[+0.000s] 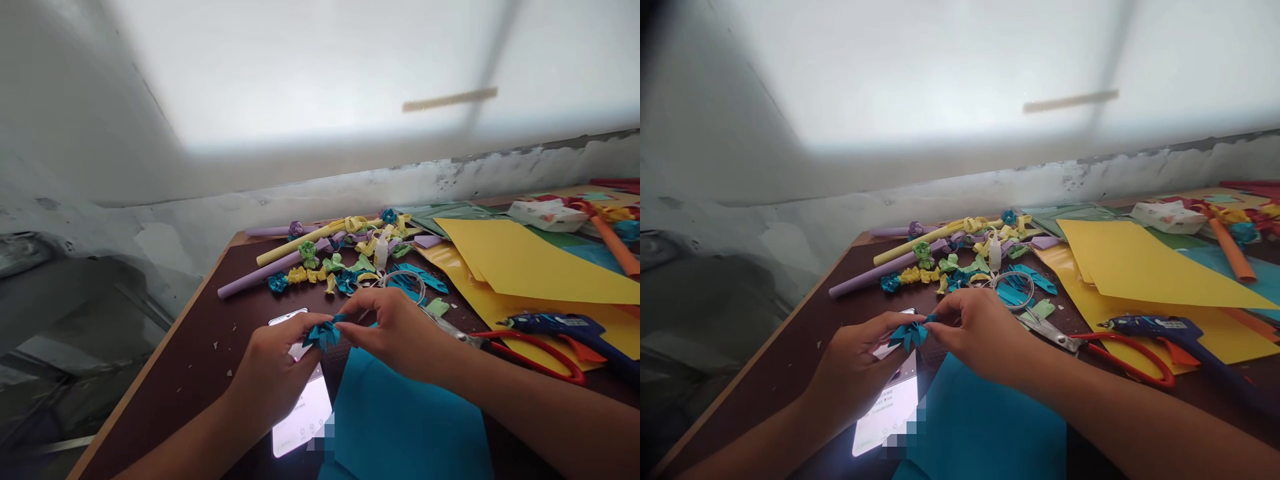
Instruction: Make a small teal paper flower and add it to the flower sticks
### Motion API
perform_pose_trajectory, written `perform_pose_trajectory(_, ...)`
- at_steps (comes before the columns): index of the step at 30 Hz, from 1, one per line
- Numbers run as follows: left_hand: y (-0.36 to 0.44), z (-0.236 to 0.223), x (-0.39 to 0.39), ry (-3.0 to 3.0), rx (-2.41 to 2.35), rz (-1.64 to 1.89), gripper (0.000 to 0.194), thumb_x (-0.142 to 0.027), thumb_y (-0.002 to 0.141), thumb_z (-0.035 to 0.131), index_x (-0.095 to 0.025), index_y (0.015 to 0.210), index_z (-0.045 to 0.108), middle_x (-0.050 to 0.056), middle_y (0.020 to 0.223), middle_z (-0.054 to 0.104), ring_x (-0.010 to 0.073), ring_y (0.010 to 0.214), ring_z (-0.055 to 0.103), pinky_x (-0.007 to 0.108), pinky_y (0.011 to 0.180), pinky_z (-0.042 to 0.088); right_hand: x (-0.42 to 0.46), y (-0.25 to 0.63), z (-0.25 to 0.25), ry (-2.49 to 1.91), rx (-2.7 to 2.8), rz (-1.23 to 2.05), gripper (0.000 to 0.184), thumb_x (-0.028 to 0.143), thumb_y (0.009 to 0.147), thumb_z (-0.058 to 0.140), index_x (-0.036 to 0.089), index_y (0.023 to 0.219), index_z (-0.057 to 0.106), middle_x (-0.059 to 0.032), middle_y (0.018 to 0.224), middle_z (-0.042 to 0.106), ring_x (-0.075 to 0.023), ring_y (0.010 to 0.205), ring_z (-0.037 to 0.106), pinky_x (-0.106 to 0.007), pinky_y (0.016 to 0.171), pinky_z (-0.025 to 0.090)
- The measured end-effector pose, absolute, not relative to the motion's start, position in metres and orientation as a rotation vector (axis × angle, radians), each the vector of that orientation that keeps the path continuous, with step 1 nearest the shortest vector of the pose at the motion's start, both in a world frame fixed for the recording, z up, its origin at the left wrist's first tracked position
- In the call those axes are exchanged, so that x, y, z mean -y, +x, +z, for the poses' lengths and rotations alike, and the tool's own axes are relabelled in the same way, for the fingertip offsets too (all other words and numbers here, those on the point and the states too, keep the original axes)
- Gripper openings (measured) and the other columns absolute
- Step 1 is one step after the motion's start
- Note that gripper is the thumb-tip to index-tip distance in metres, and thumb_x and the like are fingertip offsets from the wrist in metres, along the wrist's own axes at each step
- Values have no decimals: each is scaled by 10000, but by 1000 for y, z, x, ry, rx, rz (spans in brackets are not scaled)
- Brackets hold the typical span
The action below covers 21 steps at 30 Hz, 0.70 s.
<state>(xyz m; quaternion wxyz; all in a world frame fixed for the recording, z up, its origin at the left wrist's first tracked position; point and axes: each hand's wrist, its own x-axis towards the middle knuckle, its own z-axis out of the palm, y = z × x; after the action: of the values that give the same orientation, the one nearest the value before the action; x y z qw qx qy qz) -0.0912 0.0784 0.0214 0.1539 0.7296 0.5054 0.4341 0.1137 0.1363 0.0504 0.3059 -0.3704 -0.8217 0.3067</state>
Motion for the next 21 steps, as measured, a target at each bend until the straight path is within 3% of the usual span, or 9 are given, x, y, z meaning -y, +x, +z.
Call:
perform_pose_trajectory(2,-91,21,-77,2123,-1463,1246,306,-90,824,687,-288,1035,787,-26,875,818,157,695,753,223,601,602,-137,113,50,-1029,2150,818,136,290,873,749,179,799,769,-15,709,723,-144,638,627,-254,539,440)
perform_pose_trajectory(5,-88,21,-76,2018,-1491,1319,259,-108,814,705,-271,997,788,-17,852,818,175,709,765,274,683,638,-137,111,46,-1031,2066,752,186,292,858,784,172,728,727,5,650,679,-126,588,580,-246,517,406)
perform_pose_trajectory(11,-80,25,-79,1579,-1389,1431,116,-179,778,797,-216,887,784,16,824,820,190,755,773,247,668,619,-134,110,39,-709,2122,392,158,265,945,697,164,824,712,-41,836,670,-170,778,613,-303,676,495)
perform_pose_trajectory(15,-80,27,-83,1384,-1336,1422,187,-166,696,871,-195,858,782,16,812,809,177,751,746,228,667,586,-137,116,41,-587,2168,583,89,151,934,658,175,986,727,-55,984,677,-150,835,644,-273,713,560)
perform_pose_trajectory(21,-81,25,-86,1320,-1200,1337,279,-213,686,908,-194,924,765,2,802,771,145,762,699,209,694,551,-143,119,44,-527,2229,671,102,123,937,672,177,982,745,-44,1010,692,-121,820,662,-239,702,542)
